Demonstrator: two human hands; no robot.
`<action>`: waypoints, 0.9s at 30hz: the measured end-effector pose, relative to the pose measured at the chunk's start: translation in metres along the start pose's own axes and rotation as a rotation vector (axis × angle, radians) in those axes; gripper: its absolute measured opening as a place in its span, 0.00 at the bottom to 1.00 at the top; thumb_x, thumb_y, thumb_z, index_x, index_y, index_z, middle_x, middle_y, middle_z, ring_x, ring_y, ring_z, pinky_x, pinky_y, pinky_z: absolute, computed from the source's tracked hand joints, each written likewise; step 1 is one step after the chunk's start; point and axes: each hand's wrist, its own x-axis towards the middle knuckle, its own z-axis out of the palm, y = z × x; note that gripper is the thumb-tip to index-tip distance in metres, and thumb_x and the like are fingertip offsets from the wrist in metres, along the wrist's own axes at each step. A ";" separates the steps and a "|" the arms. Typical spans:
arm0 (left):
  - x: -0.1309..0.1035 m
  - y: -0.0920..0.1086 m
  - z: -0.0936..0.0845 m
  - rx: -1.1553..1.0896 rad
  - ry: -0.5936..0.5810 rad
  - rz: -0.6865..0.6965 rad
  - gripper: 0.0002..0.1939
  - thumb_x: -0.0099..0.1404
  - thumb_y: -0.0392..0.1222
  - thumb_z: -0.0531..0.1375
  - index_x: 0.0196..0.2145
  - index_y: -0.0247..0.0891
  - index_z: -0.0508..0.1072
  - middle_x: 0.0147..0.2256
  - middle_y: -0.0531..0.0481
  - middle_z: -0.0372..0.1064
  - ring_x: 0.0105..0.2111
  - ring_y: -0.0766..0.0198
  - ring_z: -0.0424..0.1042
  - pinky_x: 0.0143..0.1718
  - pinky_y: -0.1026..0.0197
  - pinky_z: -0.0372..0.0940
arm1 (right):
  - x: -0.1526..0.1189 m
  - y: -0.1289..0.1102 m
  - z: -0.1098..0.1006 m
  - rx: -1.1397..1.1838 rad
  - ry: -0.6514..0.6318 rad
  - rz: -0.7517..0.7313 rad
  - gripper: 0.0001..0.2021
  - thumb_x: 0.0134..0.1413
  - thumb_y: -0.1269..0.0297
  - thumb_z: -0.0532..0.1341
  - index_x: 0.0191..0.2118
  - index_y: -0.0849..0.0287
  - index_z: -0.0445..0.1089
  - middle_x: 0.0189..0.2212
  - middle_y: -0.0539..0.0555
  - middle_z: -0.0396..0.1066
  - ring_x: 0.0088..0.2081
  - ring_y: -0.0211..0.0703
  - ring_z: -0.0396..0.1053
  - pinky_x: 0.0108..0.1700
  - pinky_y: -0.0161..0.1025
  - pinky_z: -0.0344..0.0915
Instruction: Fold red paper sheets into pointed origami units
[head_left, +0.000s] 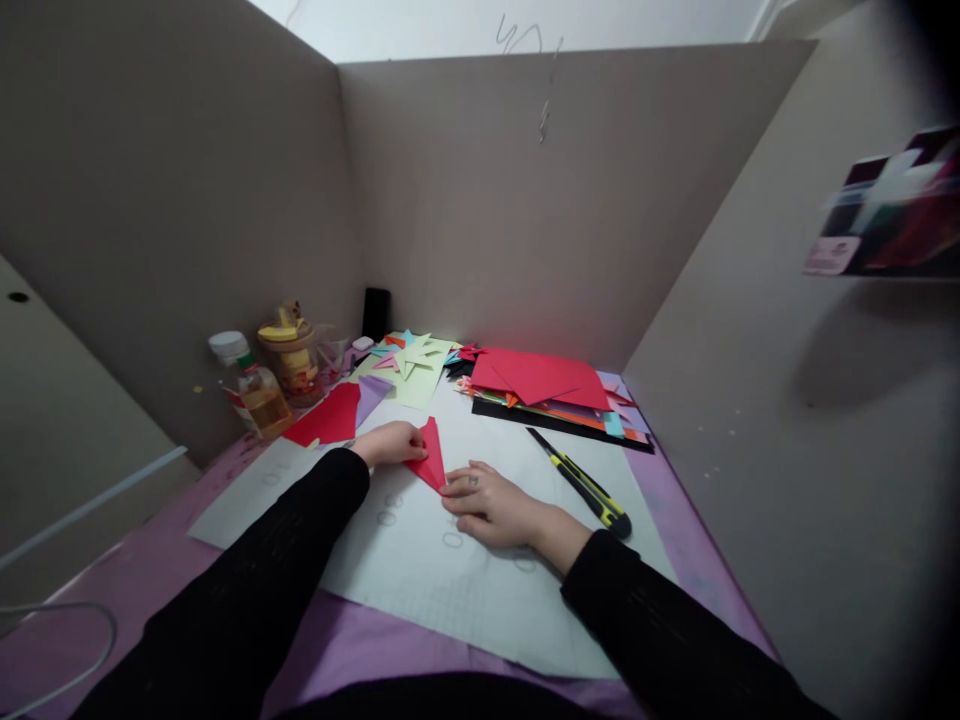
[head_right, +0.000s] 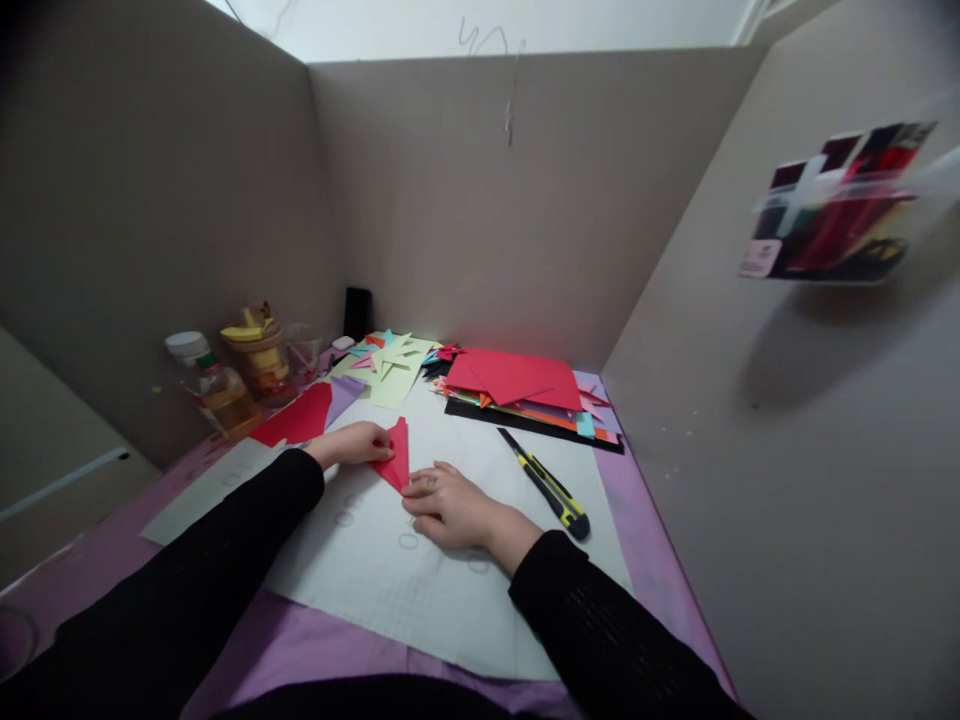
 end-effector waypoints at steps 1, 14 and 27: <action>0.000 0.001 0.000 0.006 0.001 -0.006 0.13 0.55 0.50 0.57 0.26 0.38 0.75 0.23 0.52 0.69 0.23 0.65 0.62 0.24 0.64 0.52 | 0.001 -0.002 -0.002 -0.003 -0.012 0.000 0.10 0.56 0.68 0.57 0.43 0.55 0.71 0.46 0.54 0.73 0.55 0.46 0.63 0.61 0.54 0.45; 0.000 0.002 -0.004 -0.009 -0.044 -0.015 0.12 0.54 0.50 0.58 0.27 0.39 0.75 0.25 0.52 0.71 0.23 0.65 0.64 0.25 0.64 0.54 | 0.007 -0.019 -0.007 -0.110 -0.087 -0.028 0.06 0.55 0.68 0.56 0.38 0.58 0.68 0.41 0.58 0.73 0.51 0.45 0.65 0.62 0.51 0.46; 0.002 -0.004 -0.001 -0.004 -0.042 -0.014 0.15 0.55 0.53 0.57 0.27 0.39 0.75 0.23 0.53 0.69 0.23 0.66 0.62 0.25 0.64 0.53 | 0.015 -0.017 -0.005 -0.111 -0.084 -0.056 0.02 0.52 0.66 0.58 0.31 0.58 0.64 0.30 0.55 0.69 0.36 0.44 0.66 0.54 0.46 0.57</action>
